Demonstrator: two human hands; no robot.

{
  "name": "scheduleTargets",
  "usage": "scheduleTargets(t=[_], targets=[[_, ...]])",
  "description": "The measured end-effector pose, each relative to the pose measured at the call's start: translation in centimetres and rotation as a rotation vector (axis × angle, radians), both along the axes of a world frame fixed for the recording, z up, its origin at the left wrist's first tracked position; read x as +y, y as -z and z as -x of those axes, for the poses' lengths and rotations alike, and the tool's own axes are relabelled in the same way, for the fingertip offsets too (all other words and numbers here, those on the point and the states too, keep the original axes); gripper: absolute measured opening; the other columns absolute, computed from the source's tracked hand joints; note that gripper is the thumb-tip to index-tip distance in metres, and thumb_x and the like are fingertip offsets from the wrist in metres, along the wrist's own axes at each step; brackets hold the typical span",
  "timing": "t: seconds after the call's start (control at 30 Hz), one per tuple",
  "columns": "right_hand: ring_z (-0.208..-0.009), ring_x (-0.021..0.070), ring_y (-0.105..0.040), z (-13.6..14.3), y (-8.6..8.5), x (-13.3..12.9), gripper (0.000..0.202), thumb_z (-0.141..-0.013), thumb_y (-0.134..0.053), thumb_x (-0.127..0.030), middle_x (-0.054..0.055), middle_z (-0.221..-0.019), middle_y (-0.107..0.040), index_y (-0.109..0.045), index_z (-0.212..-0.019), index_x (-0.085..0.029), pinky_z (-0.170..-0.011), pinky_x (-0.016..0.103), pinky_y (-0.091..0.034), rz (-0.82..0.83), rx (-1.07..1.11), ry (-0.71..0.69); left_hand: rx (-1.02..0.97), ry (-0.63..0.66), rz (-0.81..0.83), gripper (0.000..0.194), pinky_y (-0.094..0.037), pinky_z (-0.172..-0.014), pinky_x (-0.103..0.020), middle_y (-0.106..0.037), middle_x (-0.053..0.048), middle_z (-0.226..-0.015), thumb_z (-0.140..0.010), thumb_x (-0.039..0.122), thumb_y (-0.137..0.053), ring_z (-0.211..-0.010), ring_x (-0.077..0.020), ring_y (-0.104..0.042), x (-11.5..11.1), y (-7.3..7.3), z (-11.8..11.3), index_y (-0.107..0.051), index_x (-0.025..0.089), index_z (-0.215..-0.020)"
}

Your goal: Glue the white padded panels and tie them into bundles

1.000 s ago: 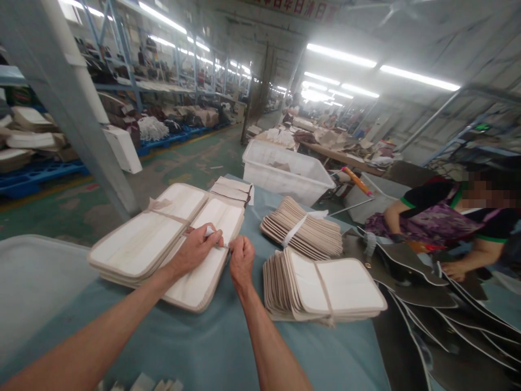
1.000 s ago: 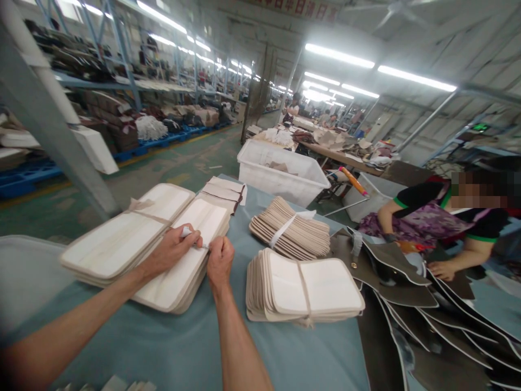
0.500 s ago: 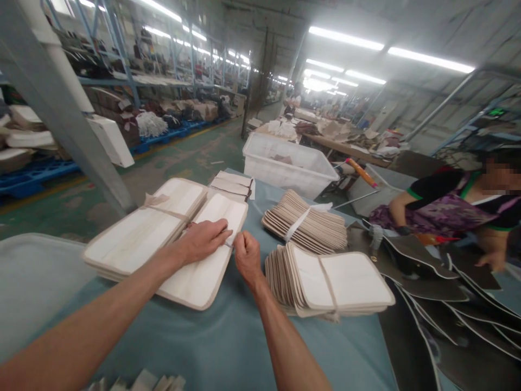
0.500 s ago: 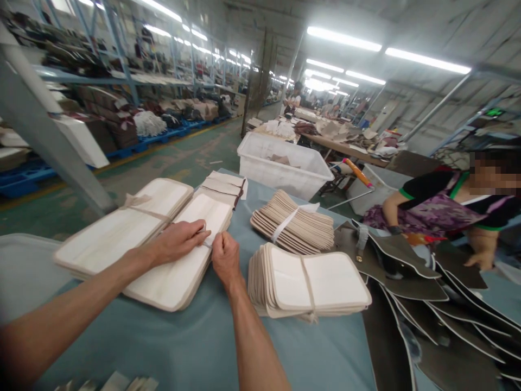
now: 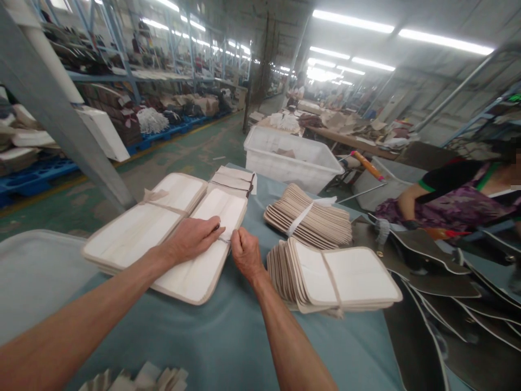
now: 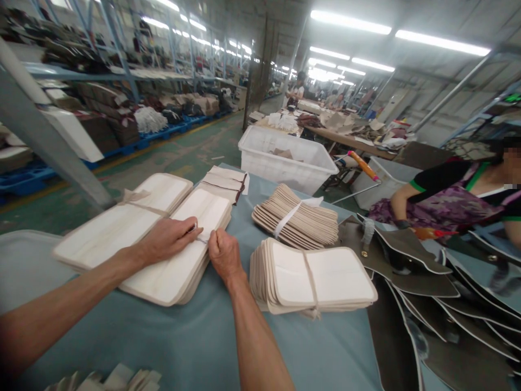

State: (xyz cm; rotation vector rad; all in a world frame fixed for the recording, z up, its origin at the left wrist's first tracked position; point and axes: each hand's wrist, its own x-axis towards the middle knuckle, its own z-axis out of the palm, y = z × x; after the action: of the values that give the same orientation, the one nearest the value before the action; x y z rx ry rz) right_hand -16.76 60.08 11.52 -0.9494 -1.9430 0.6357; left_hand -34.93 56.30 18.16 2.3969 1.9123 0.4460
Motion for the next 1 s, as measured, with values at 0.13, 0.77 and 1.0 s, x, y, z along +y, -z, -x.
scheduleTargets(t=[0.13,0.77,1.0], targets=[[-0.055,0.0137,-0.041,-0.2,0.3,0.1,0.030,-0.102,-0.034,-0.027,-0.004,-0.061,-0.045,-0.035,-0.072,-0.026,-0.059,0.029,-0.030,-0.078,-0.083,0.001,0.069,0.007,0.017,0.031,-0.028,-0.060,-0.032,-0.068,-0.003,-0.065,-0.103,0.044,-0.038,-0.067,-0.0237,-0.066,-0.1,-0.2,0.2,-0.050,0.024,-0.083],[-0.060,0.0146,-0.056,-0.8,1.5,0.8,0.030,-0.106,-0.036,-0.023,0.000,-0.066,-0.059,-0.044,-0.077,-0.025,-0.060,0.027,-0.035,-0.277,-0.375,0.026,0.144,0.001,0.073,0.037,-0.033,-0.063,-0.031,-0.070,-0.002,-0.071,-0.105,0.049,-0.031,-0.073,-0.0237,-0.069,-0.1,0.0,1.1,-0.052,0.024,-0.088],[-0.064,0.0145,-0.060,-0.4,2.9,0.9,0.029,-0.106,-0.036,-0.023,0.001,-0.069,-0.062,-0.046,-0.079,-0.024,-0.062,0.026,-0.037,-0.282,-0.411,0.034,0.120,-0.017,0.100,0.037,-0.033,-0.062,-0.032,-0.070,-0.001,-0.069,-0.104,0.051,-0.034,-0.072,-0.0232,-0.069,0.4,0.8,1.9,-0.050,0.025,-0.084]])
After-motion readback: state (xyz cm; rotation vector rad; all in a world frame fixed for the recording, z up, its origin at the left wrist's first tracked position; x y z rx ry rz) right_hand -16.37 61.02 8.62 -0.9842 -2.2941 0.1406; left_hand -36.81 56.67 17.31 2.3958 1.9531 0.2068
